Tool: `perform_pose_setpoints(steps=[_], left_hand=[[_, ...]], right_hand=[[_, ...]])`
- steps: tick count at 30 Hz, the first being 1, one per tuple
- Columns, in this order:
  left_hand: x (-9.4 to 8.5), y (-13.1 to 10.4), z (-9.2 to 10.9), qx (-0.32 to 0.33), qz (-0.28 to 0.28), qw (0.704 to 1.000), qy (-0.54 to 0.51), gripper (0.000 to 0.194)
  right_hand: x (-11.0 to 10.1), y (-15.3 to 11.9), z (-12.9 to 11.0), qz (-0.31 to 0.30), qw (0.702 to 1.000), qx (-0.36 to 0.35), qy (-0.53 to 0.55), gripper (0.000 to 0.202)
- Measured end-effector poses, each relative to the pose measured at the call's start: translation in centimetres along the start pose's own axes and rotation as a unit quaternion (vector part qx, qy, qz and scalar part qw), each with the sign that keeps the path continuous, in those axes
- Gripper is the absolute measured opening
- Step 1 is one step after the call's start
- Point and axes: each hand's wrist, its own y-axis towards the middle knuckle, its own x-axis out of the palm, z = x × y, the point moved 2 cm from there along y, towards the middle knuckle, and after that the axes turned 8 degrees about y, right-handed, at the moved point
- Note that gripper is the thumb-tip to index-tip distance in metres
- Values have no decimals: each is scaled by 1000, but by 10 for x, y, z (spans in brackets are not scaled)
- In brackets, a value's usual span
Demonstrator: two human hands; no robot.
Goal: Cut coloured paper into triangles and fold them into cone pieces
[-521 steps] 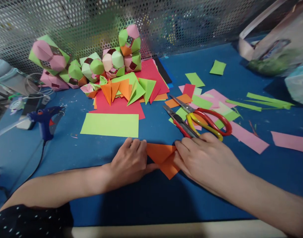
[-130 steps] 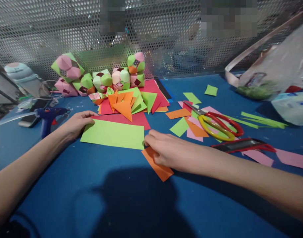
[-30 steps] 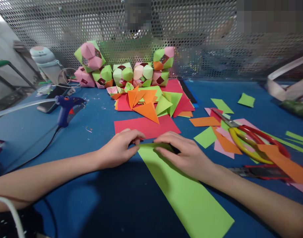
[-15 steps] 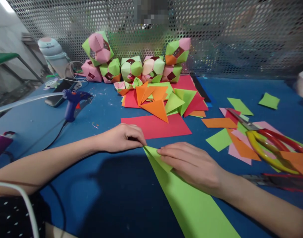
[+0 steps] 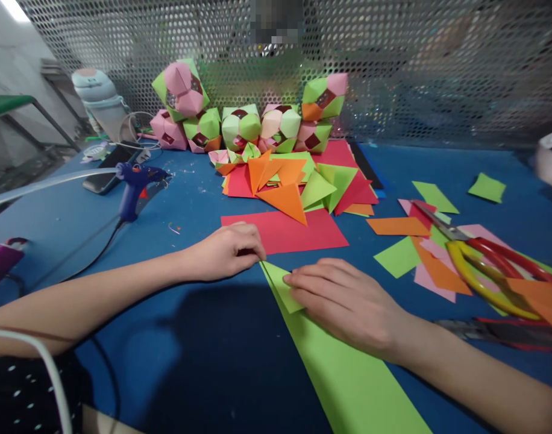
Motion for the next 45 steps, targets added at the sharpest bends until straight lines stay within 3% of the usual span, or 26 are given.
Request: perform_pose_setpoints(steps=[22,45], left_hand=[[-2,4,-1,-34,-30,999,-24,18],[-2,3,-1,-31,-22,999,-33,19]], right_hand=[[6,1,1,-6,999,-52,-2,15],[-8,13,-7,-44,998,-33,12,18]])
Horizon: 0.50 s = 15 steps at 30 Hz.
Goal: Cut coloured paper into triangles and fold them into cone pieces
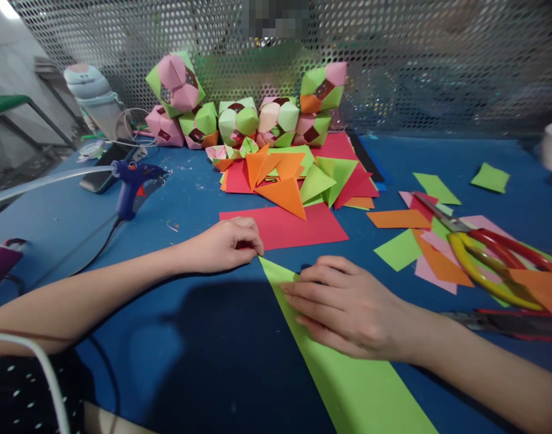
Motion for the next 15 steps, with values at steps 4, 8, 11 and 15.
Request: perform_pose_setpoints(steps=[4,8,11,15], left_hand=[[0,-1,4,-8,9,1000,-10,13],[3,-1,8,-11,17,1000,19,14],[6,-1,8,-10,27,998,54,13],[8,-1,9,-23,38,996,71,14]], right_hand=[[-1,0,0,8,1000,1,3,19],[-1,-2,0,-16,1000,2,14,24],[-2,-2,-1,-33,999,4,18,26],[-5,-2,-2,-60,998,1,22,25]])
